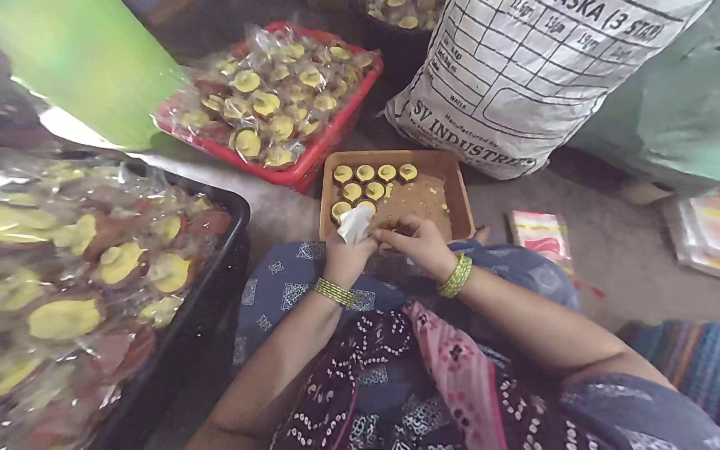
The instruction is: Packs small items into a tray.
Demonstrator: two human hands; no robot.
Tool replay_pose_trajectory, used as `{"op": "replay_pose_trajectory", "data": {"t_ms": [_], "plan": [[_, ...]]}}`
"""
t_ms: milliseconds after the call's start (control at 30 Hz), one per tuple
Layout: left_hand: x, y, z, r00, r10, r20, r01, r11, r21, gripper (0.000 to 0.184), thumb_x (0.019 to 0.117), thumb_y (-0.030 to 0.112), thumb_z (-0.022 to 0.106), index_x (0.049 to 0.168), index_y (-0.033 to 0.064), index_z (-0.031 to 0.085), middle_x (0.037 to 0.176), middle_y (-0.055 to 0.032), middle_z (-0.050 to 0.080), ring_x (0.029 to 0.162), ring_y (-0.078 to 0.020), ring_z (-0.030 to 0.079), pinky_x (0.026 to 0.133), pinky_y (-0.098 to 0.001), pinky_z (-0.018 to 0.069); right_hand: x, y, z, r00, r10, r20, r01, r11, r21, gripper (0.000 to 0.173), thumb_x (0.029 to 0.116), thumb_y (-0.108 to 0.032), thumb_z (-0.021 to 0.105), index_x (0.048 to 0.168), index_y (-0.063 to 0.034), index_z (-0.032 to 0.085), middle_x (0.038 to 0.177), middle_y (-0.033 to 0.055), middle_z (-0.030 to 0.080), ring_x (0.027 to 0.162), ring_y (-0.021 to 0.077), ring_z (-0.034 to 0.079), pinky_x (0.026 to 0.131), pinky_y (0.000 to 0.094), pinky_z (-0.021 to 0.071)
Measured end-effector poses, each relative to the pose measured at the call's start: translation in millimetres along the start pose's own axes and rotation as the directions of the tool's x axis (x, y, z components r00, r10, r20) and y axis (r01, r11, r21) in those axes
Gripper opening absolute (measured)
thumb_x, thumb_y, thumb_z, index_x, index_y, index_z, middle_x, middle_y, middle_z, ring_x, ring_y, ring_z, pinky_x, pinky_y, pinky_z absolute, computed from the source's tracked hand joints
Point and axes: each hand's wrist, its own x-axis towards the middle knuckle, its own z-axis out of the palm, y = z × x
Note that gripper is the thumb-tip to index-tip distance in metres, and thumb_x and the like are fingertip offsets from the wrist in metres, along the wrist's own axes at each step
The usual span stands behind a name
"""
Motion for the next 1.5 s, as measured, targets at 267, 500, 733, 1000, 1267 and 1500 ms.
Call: {"op": "replay_pose_trajectory", "data": {"t_ms": [267, 500, 733, 1000, 1267, 1500], "plan": [[3.7, -6.2, -3.5, 0.997, 0.017, 0.069, -0.018, 1.0, 0.011, 0.051, 0.0745, 0.023, 0.091, 0.111, -0.0019, 0.066, 0.091, -0.0056, 0.074, 0.082, -0.0111, 0.071, 0.081, -0.0311, 0.0618, 3.8, -8.4, -13.8, 0.998, 0.005, -0.064, -0.01, 0.997, -0.074, 0.018, 0.0948, -0.022, 0.074, 0.097, -0.0049, 0.075, 0.085, 0.0016, 0.074, 0.077, 0.009, 0.071, 0.076, 0.0292, 0.0612], [17.3, -4.8, -8.7, 0.962, -0.271, -0.032, 0.259, 0.944, -0.204, 0.052, 0.0846, 0.022, 0.085, 0.122, -0.0034, 0.06, 0.088, -0.0107, 0.069, 0.067, -0.0163, 0.066, 0.061, -0.0318, 0.0591, 62.5, -3.3, -63.6, 0.942, 0.307, 0.133, -0.205, 0.844, -0.496, 0.031, 0.0952, -0.033, 0.074, 0.106, -0.004, 0.073, 0.094, 0.0088, 0.072, 0.082, 0.0177, 0.07, 0.081, 0.0397, 0.0594], [19.8, -5.0, -4.3, 0.962, -0.261, 0.081, 0.264, 0.964, -0.025, 0.043, 0.0767, 0.02, 0.086, 0.112, 0.0033, 0.068, 0.099, -0.006, 0.075, 0.083, -0.0148, 0.073, 0.074, -0.034, 0.0637, 171.7, 71.1, -101.1, 0.924, 0.359, -0.134, -0.295, 0.443, -0.846, 0.061, 0.0891, -0.049, 0.074, 0.123, 0.0006, 0.066, 0.118, 0.0283, 0.068, 0.112, 0.0464, 0.065, 0.095, 0.0701, 0.0487], [27.1, -6.0, -1.3, 0.967, -0.224, 0.121, 0.222, 0.975, 0.033, 0.034, 0.0776, 0.011, 0.083, 0.108, 0.0056, 0.068, 0.094, -0.0014, 0.073, 0.082, -0.0101, 0.07, 0.076, -0.0297, 0.0605, 225.1, 120.6, -89.5, 0.893, 0.182, -0.412, -0.442, 0.529, -0.724, 0.076, 0.079, -0.055, 0.082, 0.127, 0.0013, 0.065, 0.13, 0.0288, 0.062, 0.125, 0.049, 0.057, 0.099, 0.0692, 0.048], [35.9, -3.1, -2.7, 0.875, -0.464, 0.137, 0.474, 0.878, -0.059, 0.033, 0.0847, 0.015, 0.083, 0.113, 0.0053, 0.07, 0.091, -0.0071, 0.072, 0.072, -0.0152, 0.069, 0.064, -0.0315, 0.0592, 208.3, 117.1, -103.3, 0.944, 0.153, -0.292, -0.31, 0.712, -0.629, 0.087, 0.072, -0.034, 0.092, 0.141, -0.0004, 0.051, 0.134, 0.0288, 0.058, 0.122, 0.0452, 0.059, 0.1, 0.0669, 0.0477], [34.5, -2.2, -12.5, 0.853, -0.518, 0.053, 0.498, 0.781, -0.377, 0.051, 0.0941, 0.032, 0.076, 0.127, -0.0019, 0.057, 0.099, -0.0138, 0.069, 0.079, -0.0206, 0.069, 0.065, -0.036, 0.0598, 129.5, 3.1, -65.5, 0.98, -0.039, 0.196, 0.072, 0.984, -0.166, 0.086, 0.0697, -0.003, 0.09, 0.145, -0.0122, 0.05, 0.134, 0.0113, 0.062, 0.106, 0.0242, 0.069, 0.09, 0.0436, 0.0616]]}}
